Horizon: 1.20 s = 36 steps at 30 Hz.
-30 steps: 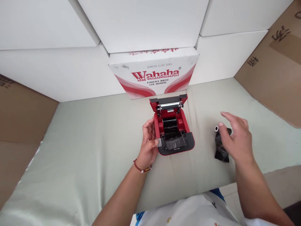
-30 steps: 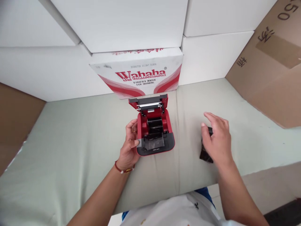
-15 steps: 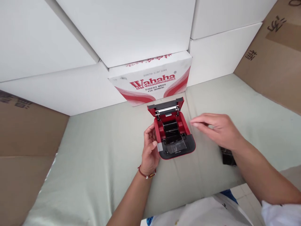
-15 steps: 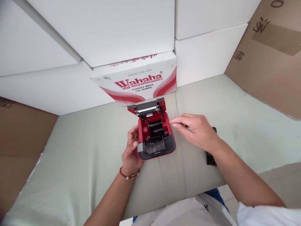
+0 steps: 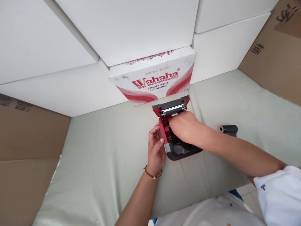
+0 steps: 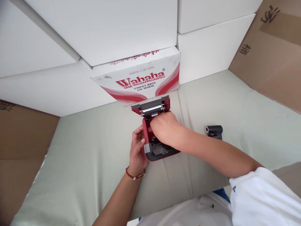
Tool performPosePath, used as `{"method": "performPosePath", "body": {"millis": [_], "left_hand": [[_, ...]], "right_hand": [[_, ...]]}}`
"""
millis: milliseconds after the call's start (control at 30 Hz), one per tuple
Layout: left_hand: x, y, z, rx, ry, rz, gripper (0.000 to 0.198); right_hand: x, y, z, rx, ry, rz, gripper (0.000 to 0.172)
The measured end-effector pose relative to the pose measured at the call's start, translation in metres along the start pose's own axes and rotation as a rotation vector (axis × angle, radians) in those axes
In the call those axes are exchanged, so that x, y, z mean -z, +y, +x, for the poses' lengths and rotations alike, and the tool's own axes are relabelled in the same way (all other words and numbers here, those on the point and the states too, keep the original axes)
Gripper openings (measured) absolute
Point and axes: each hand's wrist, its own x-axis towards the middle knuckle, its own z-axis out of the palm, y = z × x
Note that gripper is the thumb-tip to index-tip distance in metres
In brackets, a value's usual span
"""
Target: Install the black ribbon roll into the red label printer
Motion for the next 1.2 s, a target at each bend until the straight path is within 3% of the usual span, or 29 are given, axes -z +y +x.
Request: {"method": "performPosePath", "body": {"millis": [100, 200, 300, 367, 467, 567, 700, 800, 900, 1000, 1133, 1200], "left_hand": [[0.000, 0.000, 0.000, -0.004, 0.006, 0.010, 0.046], [-0.001, 0.001, 0.000, -0.005, 0.011, 0.011, 0.044], [-0.001, 0.002, 0.000, -0.021, 0.004, 0.017, 0.042], [-0.001, 0.002, 0.001, -0.022, -0.006, 0.019, 0.040], [0.000, 0.001, 0.001, -0.008, -0.009, 0.020, 0.040], [0.002, 0.000, 0.002, -0.008, 0.003, 0.028, 0.040], [0.001, 0.001, 0.002, -0.013, 0.001, 0.007, 0.039], [-0.001, 0.002, 0.001, -0.017, -0.003, -0.026, 0.041], [-0.002, 0.003, 0.001, -0.018, -0.007, -0.027, 0.041], [-0.001, 0.003, 0.001, -0.023, -0.019, -0.009, 0.040], [0.000, 0.003, 0.001, -0.018, -0.017, -0.006, 0.039], [0.000, 0.003, 0.002, -0.014, -0.013, -0.023, 0.039]], "right_hand": [[0.013, -0.002, -0.016, -0.076, -0.032, -0.005, 0.022], [0.034, 0.008, -0.049, -0.060, 0.025, 0.081, 0.023], [0.053, 0.041, -0.090, -0.031, 0.150, 0.368, 0.025], [0.055, 0.071, -0.113, -0.176, 0.176, 0.504, 0.032], [0.038, 0.105, -0.129, -0.372, 0.086, 0.556, 0.041], [0.007, 0.112, -0.129, -0.403, -0.008, 0.588, 0.047], [-0.018, 0.114, -0.137, -0.475, 0.119, 0.525, 0.058], [-0.028, 0.133, -0.161, -0.548, 0.195, 0.372, 0.053], [-0.043, 0.157, -0.184, -0.487, 0.157, 0.311, 0.045], [-0.057, 0.168, -0.190, -0.414, 0.156, 0.294, 0.042], [-0.054, 0.167, -0.191, -0.398, 0.083, 0.255, 0.039], [-0.040, 0.159, -0.202, -0.385, 0.168, 0.291, 0.040]]}}
